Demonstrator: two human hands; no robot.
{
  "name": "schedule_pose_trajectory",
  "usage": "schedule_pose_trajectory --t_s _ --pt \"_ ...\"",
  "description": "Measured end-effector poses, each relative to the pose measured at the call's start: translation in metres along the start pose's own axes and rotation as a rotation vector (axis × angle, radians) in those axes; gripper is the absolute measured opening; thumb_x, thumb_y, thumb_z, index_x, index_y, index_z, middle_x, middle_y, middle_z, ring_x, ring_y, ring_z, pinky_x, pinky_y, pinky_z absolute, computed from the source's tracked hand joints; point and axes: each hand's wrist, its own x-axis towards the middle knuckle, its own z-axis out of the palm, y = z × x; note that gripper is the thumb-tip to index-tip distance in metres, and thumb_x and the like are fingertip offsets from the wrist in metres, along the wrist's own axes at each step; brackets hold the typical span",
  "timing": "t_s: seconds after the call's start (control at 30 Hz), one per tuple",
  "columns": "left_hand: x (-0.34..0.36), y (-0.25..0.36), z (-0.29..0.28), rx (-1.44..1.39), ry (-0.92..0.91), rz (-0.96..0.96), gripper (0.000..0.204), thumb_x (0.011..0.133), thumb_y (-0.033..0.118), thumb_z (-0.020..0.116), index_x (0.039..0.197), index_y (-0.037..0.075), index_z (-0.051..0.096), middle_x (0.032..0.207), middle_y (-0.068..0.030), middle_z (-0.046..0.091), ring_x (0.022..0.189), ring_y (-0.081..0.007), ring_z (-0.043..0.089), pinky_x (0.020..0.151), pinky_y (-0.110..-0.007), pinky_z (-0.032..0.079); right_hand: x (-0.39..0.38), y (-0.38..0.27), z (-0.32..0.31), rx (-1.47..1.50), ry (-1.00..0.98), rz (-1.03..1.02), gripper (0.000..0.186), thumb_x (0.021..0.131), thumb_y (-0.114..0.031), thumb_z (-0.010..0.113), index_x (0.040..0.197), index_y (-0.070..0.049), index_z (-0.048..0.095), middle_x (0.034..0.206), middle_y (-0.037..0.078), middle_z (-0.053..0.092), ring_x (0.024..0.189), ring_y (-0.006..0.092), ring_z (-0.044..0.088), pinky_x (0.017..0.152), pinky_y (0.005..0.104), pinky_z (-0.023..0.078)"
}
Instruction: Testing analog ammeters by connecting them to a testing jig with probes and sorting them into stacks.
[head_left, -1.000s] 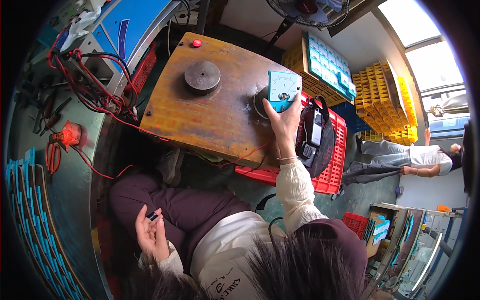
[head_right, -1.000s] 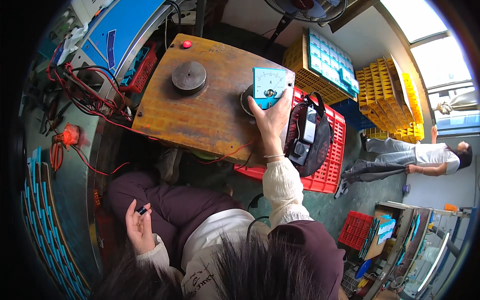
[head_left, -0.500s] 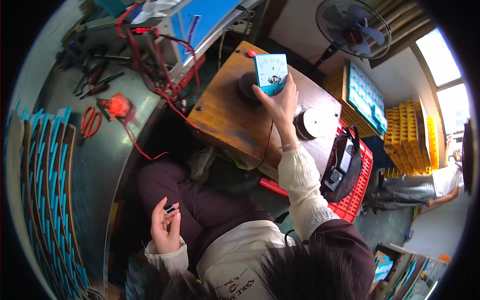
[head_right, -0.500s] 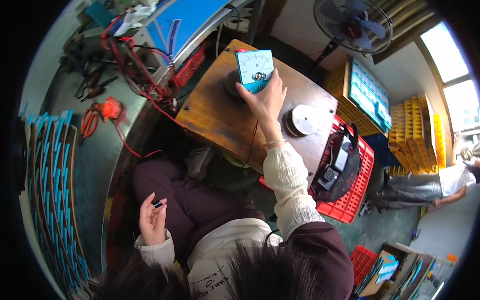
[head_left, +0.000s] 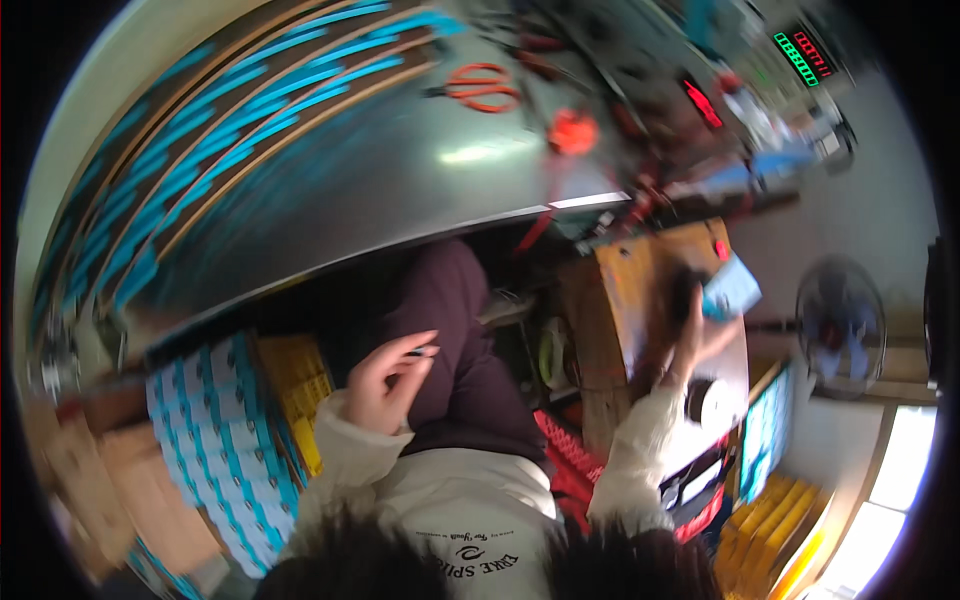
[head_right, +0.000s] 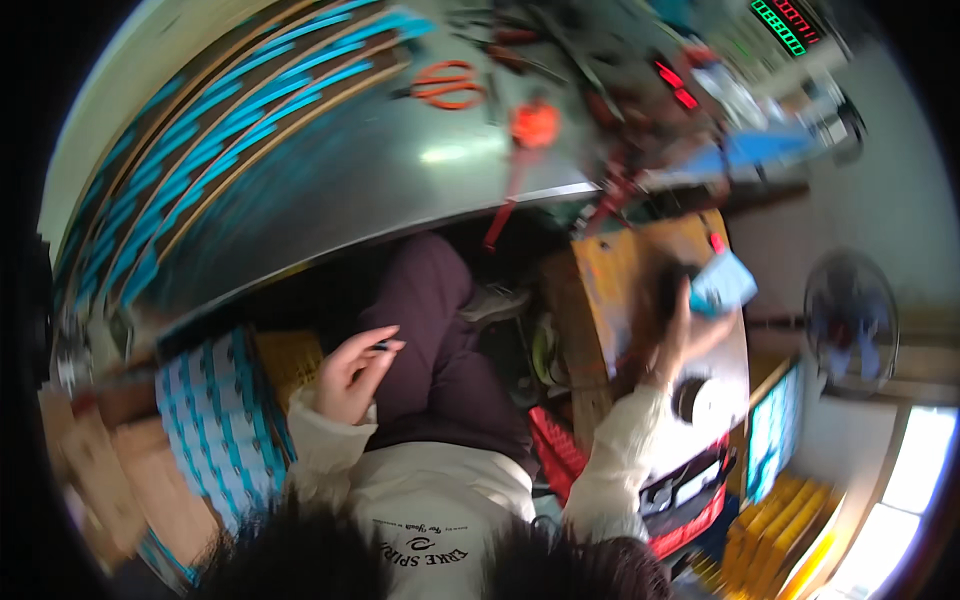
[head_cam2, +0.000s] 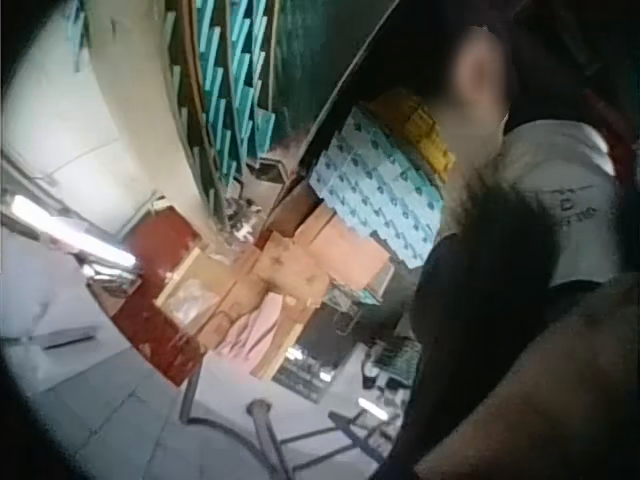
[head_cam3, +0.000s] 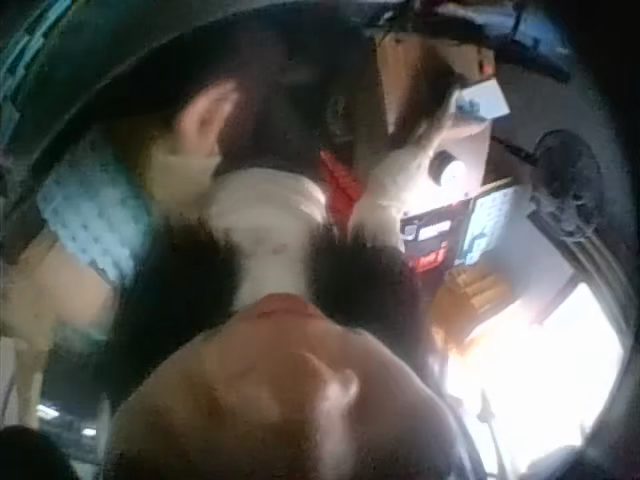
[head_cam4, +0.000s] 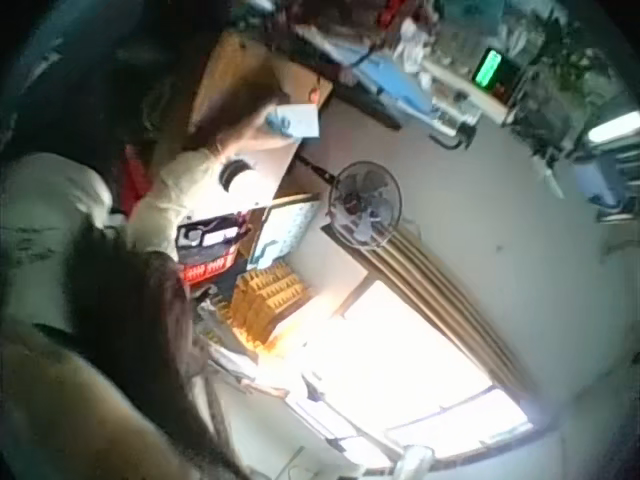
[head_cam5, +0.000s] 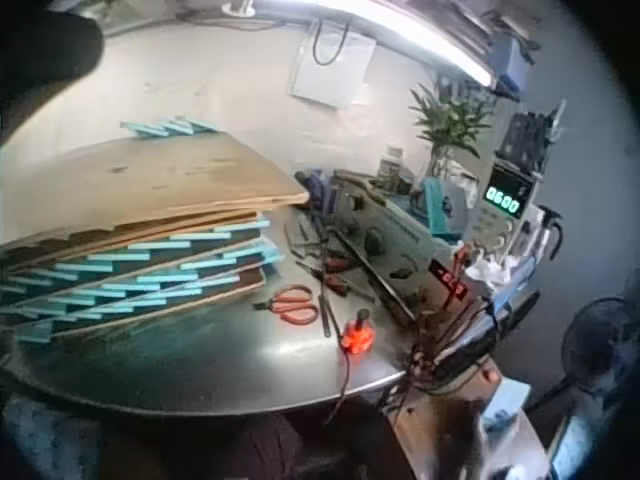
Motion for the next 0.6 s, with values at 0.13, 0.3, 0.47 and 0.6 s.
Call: schedule_pose_trajectory --t_s 0.13,0.3,0.47,0.6 --pt "-0.009 0.013 -0.015 0.108 0.015 0.172 0.037 0.086 0.010 0.065 0.122 0.004 0.059 0.102 -0.0137 0.067 0.091 -0.0232 0.066 0.078 -0.032 0.052 -0.093 -0.097 -0.011 0.029 -0.089 -0.288 0.088 0.069 -0.019 0.084 0.137 0.006 0.035 0.129 0.020 0.047 0.119 0.0317 0.048 0.103 0.0447 0.040" --pt "-0.021 0.002 -0.012 0.342 0.017 0.228 0.037 0.086 0.017 0.066 0.119 0.002 0.056 0.096 -0.0194 0.065 0.087 -0.0335 0.064 0.074 -0.038 0.050 -0.206 -0.257 -0.036 0.495 -0.870 -0.264 0.107 0.059 -0.021 0.089 0.142 0.006 0.027 0.136 0.020 0.039 0.129 0.0304 0.038 0.107 0.0416 0.030" --pt "-0.016 0.010 -0.054 -0.452 0.295 0.023 0.049 0.090 0.001 0.059 0.134 -0.001 0.038 0.111 -0.0095 0.063 0.094 -0.0151 0.062 0.076 -0.028 0.051 -0.222 -0.295 -0.027 0.759 -1.095 -0.095 0.100 0.065 -0.016 0.087 0.141 0.007 0.027 0.129 0.023 0.048 0.116 0.0318 0.053 0.094 0.0389 0.046" --pt "-0.011 0.004 -0.091 -0.265 0.175 -0.052 0.066 0.090 0.004 0.061 0.146 0.002 0.026 0.104 -0.0080 0.066 0.077 -0.0052 0.059 0.055 -0.016 0.044 -0.240 -0.286 -0.032 0.968 -1.423 0.600 0.018 0.086 0.005 0.064 0.104 0.005 0.060 0.094 0.007 0.068 0.082 0.0088 0.064 0.075 0.0221 0.052"
